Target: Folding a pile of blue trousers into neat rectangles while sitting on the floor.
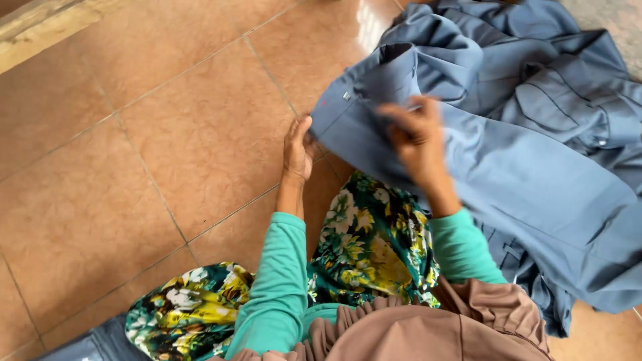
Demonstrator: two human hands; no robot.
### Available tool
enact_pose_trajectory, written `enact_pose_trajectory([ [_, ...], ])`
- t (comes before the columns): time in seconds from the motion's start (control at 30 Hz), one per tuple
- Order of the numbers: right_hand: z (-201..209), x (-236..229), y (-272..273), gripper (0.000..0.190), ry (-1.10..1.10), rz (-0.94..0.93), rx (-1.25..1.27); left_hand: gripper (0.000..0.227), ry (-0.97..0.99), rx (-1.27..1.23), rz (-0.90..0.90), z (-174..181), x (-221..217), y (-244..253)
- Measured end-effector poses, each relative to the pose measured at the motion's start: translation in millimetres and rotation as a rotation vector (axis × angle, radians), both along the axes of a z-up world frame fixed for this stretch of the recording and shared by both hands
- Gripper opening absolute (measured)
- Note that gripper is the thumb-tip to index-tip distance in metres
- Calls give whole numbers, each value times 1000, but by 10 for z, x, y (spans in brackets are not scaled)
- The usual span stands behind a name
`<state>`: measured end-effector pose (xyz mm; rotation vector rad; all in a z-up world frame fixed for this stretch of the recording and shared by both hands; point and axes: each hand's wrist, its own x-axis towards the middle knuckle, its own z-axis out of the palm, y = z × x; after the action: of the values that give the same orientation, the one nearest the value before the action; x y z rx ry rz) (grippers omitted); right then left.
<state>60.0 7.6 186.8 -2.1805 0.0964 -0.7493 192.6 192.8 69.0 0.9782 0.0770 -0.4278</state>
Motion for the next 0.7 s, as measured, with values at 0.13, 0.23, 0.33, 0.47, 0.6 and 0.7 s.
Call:
enact_pose_trajectory([
  [0.13,-1355,265,639,37,254,133,-65,61,215,281,32,-1589,-19,173],
  [0.23,-1825,304,754,39,430,155,-204,44,258,526,-66,-2004,-69,249],
  [0.33,-1588,353,714,37,160,13,-164,34,163,501,89,-1774,-77,241],
  [0.47,-1372,363,812,41,-13,-1,-247,32,143,336,195,-1442,-19,224],
  [0.6,-1828,274,976,30,463,150,-538,96,335,349,125,-719,-252,220],
  [0.7,-1945,241,967,38,537,155,-707,81,257,453,105,-945,-389,151],
])
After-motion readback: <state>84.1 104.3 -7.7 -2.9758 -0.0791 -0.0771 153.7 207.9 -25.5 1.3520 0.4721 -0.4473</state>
